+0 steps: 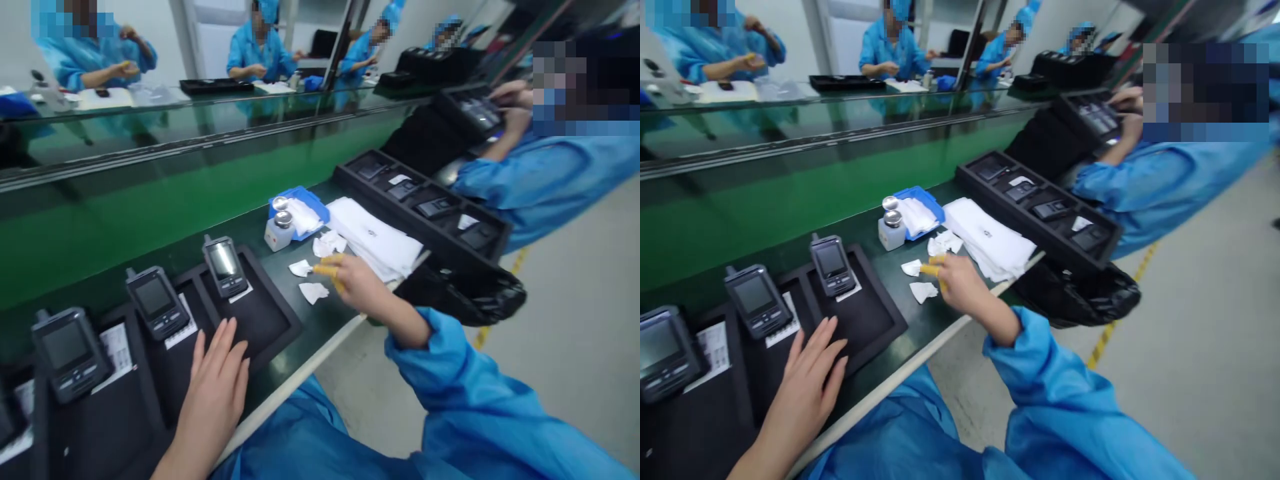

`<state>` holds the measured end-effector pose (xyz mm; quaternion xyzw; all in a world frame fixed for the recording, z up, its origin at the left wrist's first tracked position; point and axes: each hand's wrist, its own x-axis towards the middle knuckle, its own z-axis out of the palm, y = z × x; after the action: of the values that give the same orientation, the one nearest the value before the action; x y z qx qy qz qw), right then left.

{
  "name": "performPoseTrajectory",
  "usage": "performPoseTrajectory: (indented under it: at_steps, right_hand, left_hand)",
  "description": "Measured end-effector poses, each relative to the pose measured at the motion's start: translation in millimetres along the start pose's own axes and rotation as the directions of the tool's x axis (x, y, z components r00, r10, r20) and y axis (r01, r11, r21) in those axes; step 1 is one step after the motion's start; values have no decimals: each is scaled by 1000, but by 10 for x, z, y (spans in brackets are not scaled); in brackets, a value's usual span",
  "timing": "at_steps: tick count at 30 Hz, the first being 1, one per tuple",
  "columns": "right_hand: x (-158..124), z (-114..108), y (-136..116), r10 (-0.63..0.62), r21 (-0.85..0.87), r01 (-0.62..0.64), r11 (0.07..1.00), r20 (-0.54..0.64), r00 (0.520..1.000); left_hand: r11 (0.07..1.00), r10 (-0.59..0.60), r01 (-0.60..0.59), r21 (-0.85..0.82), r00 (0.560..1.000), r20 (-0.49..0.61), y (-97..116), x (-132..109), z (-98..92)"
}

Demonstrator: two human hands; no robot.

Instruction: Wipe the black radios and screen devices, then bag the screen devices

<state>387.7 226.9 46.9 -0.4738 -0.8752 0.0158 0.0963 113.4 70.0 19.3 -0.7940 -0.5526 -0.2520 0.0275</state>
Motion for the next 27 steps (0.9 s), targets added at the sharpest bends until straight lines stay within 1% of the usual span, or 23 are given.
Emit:
performPoseTrajectory:
  at_steps: [1, 2, 3, 5, 7, 8, 11, 14, 17, 19, 20, 21, 23, 24, 25, 26, 27]
  right_hand:
    - [110, -78, 121, 170, -13, -170, 985, -39, 985]
    - [225, -161, 262, 373, -27, -377, 926, -95, 923]
    - [337, -237, 412, 467, -37, -475, 879, -134, 874]
    - [524, -342, 694, 578, -28, -589, 808, -159, 800]
    - [644, -359, 895, 647, 9, -651, 759, -123, 752]
    - [681, -340, 959, 669, 34, -670, 742, -95, 737]
    - [719, -244, 1044, 692, 129, -683, 719, -42, 721]
    - [705, -221, 1072, 721, 228, -695, 681, -49, 691]
    - [672, -342, 1060, 763, 324, -702, 634, -116, 636]
    - [638, -484, 939, 764, 384, -668, 637, -204, 612]
    - [615, -560, 820, 752, 412, -636, 653, -249, 611]
    - [588, -631, 656, 728, 437, -591, 678, -290, 621]
    - [518, -743, 210, 636, 488, -446, 750, -348, 689]
    - [474, -778, -53, 555, 516, -327, 791, -382, 739]
    - [427, -794, -327, 390, 551, -83, 830, -468, 793]
    - [376, -791, -599, 222, 559, 119, 820, -503, 835]
    - [326, -768, -858, 59, 567, 265, 779, -488, 871]
  left_hand:
    - [1000, 10, -11, -13, 999, -49, -17, -32, 1]
    - [1000, 15, -17, -22, 995, -97, -32, -54, 1]
    - [999, 17, -21, -28, 989, -146, -45, -70, 0]
    - [999, 19, -26, -27, 974, -226, -65, -87, 1]
    - [999, 34, -39, -14, 968, -250, -88, -101, 12]
    - [999, 40, -43, -6, 968, -247, -104, -109, 24]
    - [999, 53, -53, 4, 968, -244, -162, -137, 80]
    - [998, 61, -67, -11, 957, -283, -208, -161, 127]
    - [997, 22, -42, -62, 956, -293, -220, -169, 117]
    - [991, -45, 7, -130, 955, -294, -198, -159, 57]
    - [984, -87, 39, -172, 955, -283, -171, -145, 9]
    - [972, -136, 76, -221, 954, -268, -131, -124, -48]
    - [921, -242, 159, -355, 949, -204, -19, -47, -172]
    - [866, -311, 210, -454, 937, -161, 47, 10, -229]
    - [781, -371, 267, -565, 926, -74, 112, 77, -277]
    - [667, -399, 307, -679, 917, 23, 174, 147, -313]
    - [524, -432, 325, -787, 898, 83, 228, 215, -338]
